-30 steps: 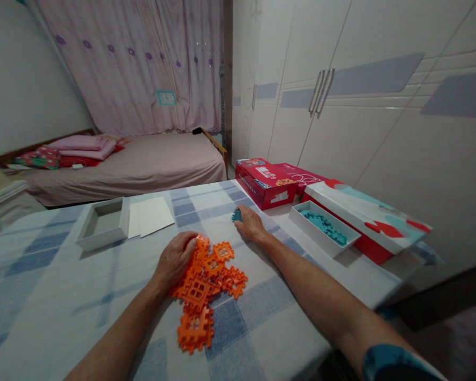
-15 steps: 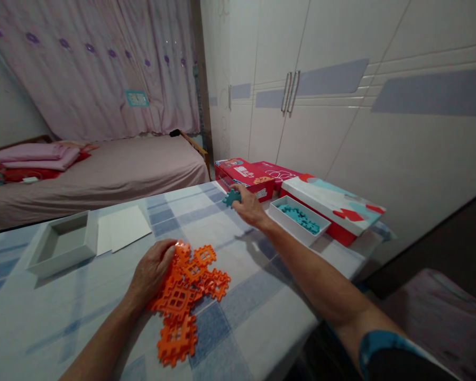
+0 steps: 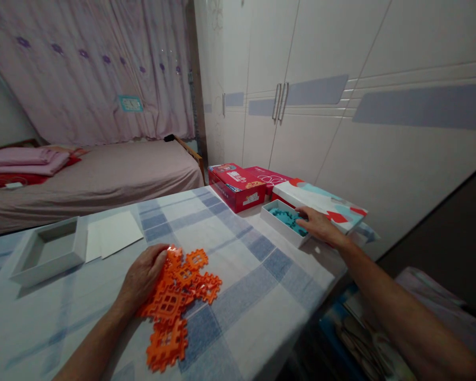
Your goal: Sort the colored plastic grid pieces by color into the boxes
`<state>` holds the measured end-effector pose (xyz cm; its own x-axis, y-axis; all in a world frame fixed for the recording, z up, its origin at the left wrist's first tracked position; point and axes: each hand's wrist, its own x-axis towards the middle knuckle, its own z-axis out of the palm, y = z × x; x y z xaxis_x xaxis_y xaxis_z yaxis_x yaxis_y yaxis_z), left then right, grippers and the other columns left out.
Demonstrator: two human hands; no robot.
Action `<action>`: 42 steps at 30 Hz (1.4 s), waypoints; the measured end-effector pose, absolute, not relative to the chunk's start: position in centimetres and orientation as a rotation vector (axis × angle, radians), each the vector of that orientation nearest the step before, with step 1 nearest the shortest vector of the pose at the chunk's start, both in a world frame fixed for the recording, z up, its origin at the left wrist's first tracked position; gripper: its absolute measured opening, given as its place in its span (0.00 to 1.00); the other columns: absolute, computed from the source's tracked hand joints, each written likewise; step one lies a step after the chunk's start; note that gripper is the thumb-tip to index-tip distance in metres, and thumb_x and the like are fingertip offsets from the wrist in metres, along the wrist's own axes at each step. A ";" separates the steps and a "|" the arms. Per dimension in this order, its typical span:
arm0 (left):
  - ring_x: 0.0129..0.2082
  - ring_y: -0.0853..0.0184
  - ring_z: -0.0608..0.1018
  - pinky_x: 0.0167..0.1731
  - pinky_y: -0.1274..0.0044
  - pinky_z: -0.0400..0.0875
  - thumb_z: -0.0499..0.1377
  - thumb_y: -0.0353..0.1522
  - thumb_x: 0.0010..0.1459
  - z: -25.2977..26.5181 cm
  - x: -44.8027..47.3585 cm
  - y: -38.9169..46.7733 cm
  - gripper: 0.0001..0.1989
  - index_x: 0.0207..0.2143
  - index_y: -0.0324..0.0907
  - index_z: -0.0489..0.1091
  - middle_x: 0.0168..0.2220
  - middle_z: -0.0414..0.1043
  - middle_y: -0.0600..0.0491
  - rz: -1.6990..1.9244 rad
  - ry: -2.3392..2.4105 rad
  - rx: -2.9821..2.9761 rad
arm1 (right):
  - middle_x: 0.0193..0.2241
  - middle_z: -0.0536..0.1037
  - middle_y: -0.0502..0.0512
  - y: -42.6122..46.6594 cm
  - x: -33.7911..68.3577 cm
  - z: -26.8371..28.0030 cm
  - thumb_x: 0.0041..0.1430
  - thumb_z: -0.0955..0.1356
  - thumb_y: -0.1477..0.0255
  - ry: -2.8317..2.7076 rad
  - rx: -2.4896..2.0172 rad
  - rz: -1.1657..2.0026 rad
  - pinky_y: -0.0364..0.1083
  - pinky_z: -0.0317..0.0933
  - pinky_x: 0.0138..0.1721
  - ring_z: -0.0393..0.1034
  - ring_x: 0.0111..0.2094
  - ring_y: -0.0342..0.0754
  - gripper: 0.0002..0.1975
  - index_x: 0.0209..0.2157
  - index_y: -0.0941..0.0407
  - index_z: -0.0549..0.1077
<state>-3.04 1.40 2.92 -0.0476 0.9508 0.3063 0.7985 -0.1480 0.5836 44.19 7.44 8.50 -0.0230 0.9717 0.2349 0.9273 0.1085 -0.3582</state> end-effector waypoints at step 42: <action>0.48 0.60 0.74 0.51 0.68 0.67 0.46 0.35 0.62 2.0 -2.3 1.5 0.16 0.42 0.41 0.71 0.43 0.75 0.46 1.191 1.776 1.981 | 0.55 0.69 0.63 9.7 5.9 9.1 0.59 0.65 0.67 -2.639 -0.961 0.489 0.52 0.57 0.55 0.63 0.56 0.53 0.24 0.57 0.59 0.66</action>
